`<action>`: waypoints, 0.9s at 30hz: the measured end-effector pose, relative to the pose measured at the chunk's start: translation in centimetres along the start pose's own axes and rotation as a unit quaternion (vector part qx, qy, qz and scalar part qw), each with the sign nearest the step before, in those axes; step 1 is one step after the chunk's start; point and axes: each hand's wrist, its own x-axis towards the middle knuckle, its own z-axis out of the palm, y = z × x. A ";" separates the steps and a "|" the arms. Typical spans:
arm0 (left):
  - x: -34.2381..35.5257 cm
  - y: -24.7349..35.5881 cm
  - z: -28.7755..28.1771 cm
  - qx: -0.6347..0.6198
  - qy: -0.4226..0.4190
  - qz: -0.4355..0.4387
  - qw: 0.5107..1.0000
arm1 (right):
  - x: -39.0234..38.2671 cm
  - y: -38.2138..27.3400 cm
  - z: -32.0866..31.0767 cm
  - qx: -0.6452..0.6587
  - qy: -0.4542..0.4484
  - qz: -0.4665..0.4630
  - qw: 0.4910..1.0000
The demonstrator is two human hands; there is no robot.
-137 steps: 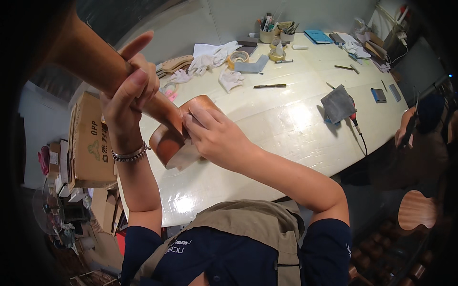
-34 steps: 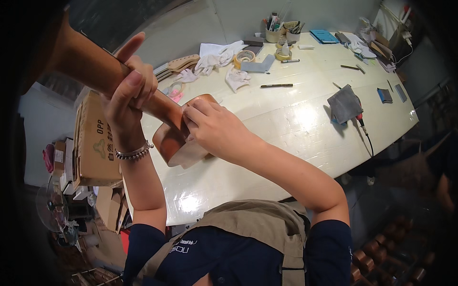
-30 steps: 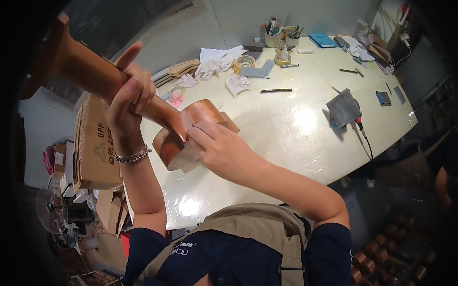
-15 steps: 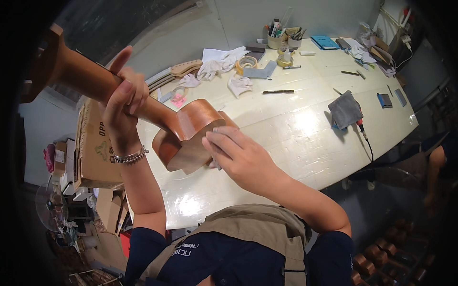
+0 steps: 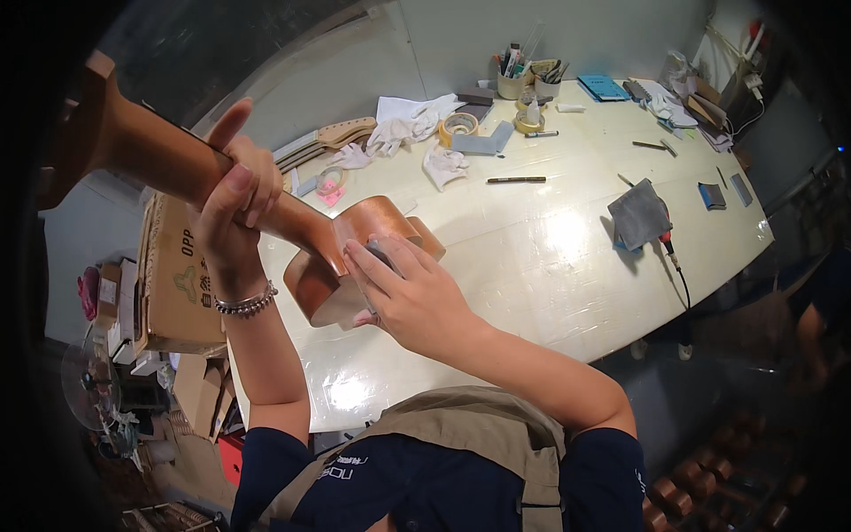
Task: The person sands various parts of a ukulele body and neck using a sanding block, then uses an air nozzle to blow away dust before continuing to sand the sides and back.
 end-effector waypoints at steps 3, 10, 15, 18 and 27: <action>0.5 -0.4 0.9 0.002 -0.011 -0.005 1.000 | 1.2 1.8 0.7 -0.010 0.009 -0.001 1.000; 0.3 0.0 0.5 -0.007 -0.027 0.002 1.000 | -1.8 0.5 0.1 0.058 0.016 0.009 0.998; 0.4 -0.5 0.5 0.016 -0.044 -0.019 0.999 | -0.5 2.9 1.0 0.031 0.036 0.036 0.998; 0.1 -0.6 0.3 -0.029 -0.072 -0.014 0.997 | -2.3 1.0 -0.1 0.042 0.033 0.016 0.998; 1.1 -0.7 1.1 -0.001 -0.033 -0.016 0.999 | -1.3 1.3 -0.1 0.061 0.015 0.047 0.997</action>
